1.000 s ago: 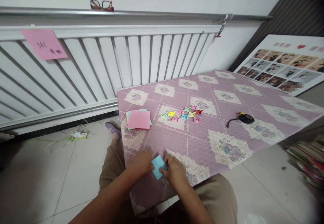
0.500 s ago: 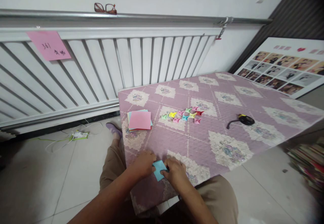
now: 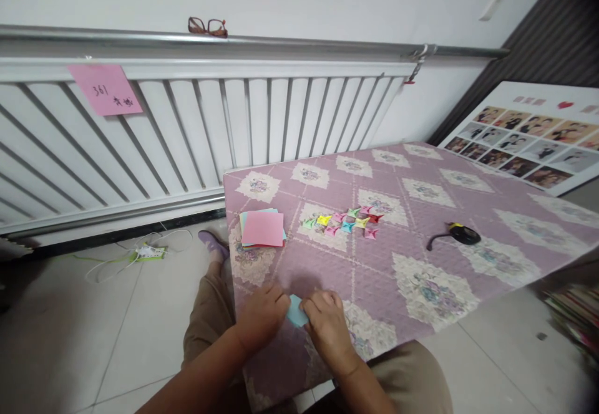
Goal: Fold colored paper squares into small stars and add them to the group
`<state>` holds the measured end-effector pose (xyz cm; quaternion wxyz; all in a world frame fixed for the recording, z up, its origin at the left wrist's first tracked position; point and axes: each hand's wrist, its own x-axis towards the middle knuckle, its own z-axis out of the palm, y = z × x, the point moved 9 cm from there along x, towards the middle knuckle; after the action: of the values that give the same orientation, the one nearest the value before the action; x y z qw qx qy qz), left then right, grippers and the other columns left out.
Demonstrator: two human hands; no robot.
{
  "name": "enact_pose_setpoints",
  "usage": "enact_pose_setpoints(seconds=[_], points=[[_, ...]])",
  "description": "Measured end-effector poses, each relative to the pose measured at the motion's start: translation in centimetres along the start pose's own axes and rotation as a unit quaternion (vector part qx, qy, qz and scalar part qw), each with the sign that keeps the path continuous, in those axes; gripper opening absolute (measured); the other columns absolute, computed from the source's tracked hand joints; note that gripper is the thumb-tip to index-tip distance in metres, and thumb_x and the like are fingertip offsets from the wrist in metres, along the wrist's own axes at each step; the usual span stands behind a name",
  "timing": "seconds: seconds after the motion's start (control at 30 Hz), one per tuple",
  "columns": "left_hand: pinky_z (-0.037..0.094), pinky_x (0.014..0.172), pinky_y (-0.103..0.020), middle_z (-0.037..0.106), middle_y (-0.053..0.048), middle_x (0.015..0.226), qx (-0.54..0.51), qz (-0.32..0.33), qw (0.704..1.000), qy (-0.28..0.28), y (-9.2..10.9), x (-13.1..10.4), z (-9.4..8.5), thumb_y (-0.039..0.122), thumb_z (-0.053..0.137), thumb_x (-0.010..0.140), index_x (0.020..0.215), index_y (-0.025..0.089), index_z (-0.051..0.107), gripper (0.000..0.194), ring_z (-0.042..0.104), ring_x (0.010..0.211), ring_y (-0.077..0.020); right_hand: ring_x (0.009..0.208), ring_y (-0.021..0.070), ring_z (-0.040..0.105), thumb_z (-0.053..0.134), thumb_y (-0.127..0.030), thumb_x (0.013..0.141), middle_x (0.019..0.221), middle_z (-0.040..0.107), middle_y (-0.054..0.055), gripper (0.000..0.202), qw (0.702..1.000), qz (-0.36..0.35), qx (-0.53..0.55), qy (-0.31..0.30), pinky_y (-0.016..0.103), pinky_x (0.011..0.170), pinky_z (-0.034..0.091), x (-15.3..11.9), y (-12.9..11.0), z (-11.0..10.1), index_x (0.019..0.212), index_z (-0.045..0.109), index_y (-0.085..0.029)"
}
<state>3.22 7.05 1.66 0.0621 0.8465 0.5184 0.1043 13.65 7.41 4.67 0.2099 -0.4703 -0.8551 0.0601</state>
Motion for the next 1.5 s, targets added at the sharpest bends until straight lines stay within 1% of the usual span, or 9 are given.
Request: enact_pose_setpoints(seconds=[0.13, 0.23, 0.33, 0.47, 0.7, 0.87, 1.1, 1.27, 1.5], points=[[0.040, 0.070, -0.032, 0.054, -0.003, 0.082, 0.048, 0.057, 0.997, 0.020, 0.9, -1.0, 1.8, 0.020, 0.044, 0.094, 0.083, 0.021, 0.057, 0.017, 0.050, 0.080, -0.0195, 0.081, 0.0180, 0.048, 0.057, -0.012, 0.083, 0.077, 0.058, 0.000, 0.011, 0.999, -0.032, -0.042, -0.002, 0.036, 0.090, 0.028, -1.3, -0.1, 1.9, 0.078, 0.060, -0.022], [0.040, 0.069, -0.031, 0.055, -0.002, 0.080, 0.047, 0.053, 0.997, 0.013, 1.0, -1.8, 2.9, 0.020, 0.047, 0.094, 0.082, 0.021, 0.057, 0.015, 0.050, 0.079, -0.0190, 0.081, 0.0177, 0.049, 0.057, -0.013, 0.083, 0.079, 0.058, 0.000, 0.011, 0.998, -0.035, -0.038, -0.025, 0.034, 0.088, 0.030, -2.4, 0.3, 3.2, 0.080, 0.061, -0.023], [0.039, 0.069, -0.031, 0.056, -0.002, 0.080, 0.044, 0.041, 0.998, 0.008, 1.1, -2.3, 3.2, 0.020, 0.049, 0.094, 0.081, 0.021, 0.057, 0.015, 0.051, 0.079, -0.0184, 0.085, 0.0178, 0.050, 0.056, -0.012, 0.083, 0.085, 0.061, 0.001, 0.014, 0.998, -0.033, -0.008, -0.051, 0.034, 0.088, 0.030, -3.2, 0.8, 3.9, 0.086, 0.063, -0.024], [0.039, 0.073, -0.033, 0.058, -0.001, 0.085, 0.028, 0.021, 0.999, 0.009, 0.9, -2.8, 3.2, 0.023, 0.049, 0.094, 0.083, 0.022, 0.058, 0.014, 0.051, 0.083, -0.0193, 0.092, 0.0186, 0.051, 0.055, -0.007, 0.080, 0.093, 0.063, 0.001, 0.022, 0.996, -0.017, 0.037, -0.073, 0.034, 0.089, 0.032, -3.6, 1.3, 4.4, 0.090, 0.064, -0.024], [0.038, 0.076, -0.034, 0.062, 0.000, 0.089, -0.001, -0.030, 0.999, 0.014, 0.6, -3.4, 2.7, 0.025, 0.052, 0.093, 0.085, 0.025, 0.061, 0.012, 0.053, 0.086, -0.0195, 0.093, 0.0174, 0.051, 0.054, -0.001, 0.072, 0.094, 0.061, 0.000, 0.031, 0.990, -0.006, 0.093, -0.107, 0.033, 0.089, 0.032, -3.2, 0.9, 4.4, 0.090, 0.064, -0.025], [0.037, 0.079, -0.036, 0.064, -0.001, 0.092, -0.029, -0.062, 0.998, 0.015, 0.4, -3.6, 2.4, 0.024, 0.054, 0.091, 0.088, 0.026, 0.064, 0.011, 0.054, 0.089, -0.0198, 0.097, 0.0171, 0.049, 0.053, -0.001, 0.073, 0.097, 0.058, -0.001, 0.035, 0.987, -0.006, 0.104, -0.120, 0.034, 0.091, 0.029, -3.1, 0.5, 4.3, 0.094, 0.063, -0.027], [0.036, 0.081, -0.036, 0.063, 0.000, 0.092, -0.079, -0.086, 0.992, 0.047, 0.1, -4.1, 1.7, 0.019, 0.058, 0.087, 0.086, 0.024, 0.064, 0.008, 0.054, 0.090, -0.0194, 0.096, 0.0188, 0.049, 0.057, -0.007, 0.077, 0.097, 0.059, 0.000, 0.027, 0.986, 0.014, 0.092, -0.137, 0.036, 0.089, 0.027, -2.9, 0.5, 5.0, 0.091, 0.064, -0.029], [0.034, 0.082, -0.036, 0.063, 0.000, 0.090, -0.112, -0.134, 0.982, 0.065, -0.8, -4.5, 1.3, 0.017, 0.063, 0.082, 0.080, 0.023, 0.064, 0.006, 0.052, 0.090, -0.0200, 0.095, 0.0185, 0.050, 0.059, -0.006, 0.076, 0.096, 0.060, 0.000, 0.026, 0.987, 0.024, 0.100, -0.124, 0.036, 0.089, 0.028, -2.9, 0.9, 4.9, 0.089, 0.064, -0.028], [0.033, 0.081, -0.035, 0.062, 0.000, 0.087, -0.139, -0.184, 0.973, 0.031, -1.7, -4.2, 1.5, 0.021, 0.065, 0.082, 0.074, 0.022, 0.064, 0.008, 0.053, 0.090, -0.0199, 0.091, 0.0195, 0.053, 0.067, -0.018, 0.079, 0.092, 0.063, 0.000, 0.009, 0.989, 0.056, 0.103, -0.086, 0.037, 0.088, 0.031, -3.2, 2.9, 4.5, 0.082, 0.065, -0.026]])
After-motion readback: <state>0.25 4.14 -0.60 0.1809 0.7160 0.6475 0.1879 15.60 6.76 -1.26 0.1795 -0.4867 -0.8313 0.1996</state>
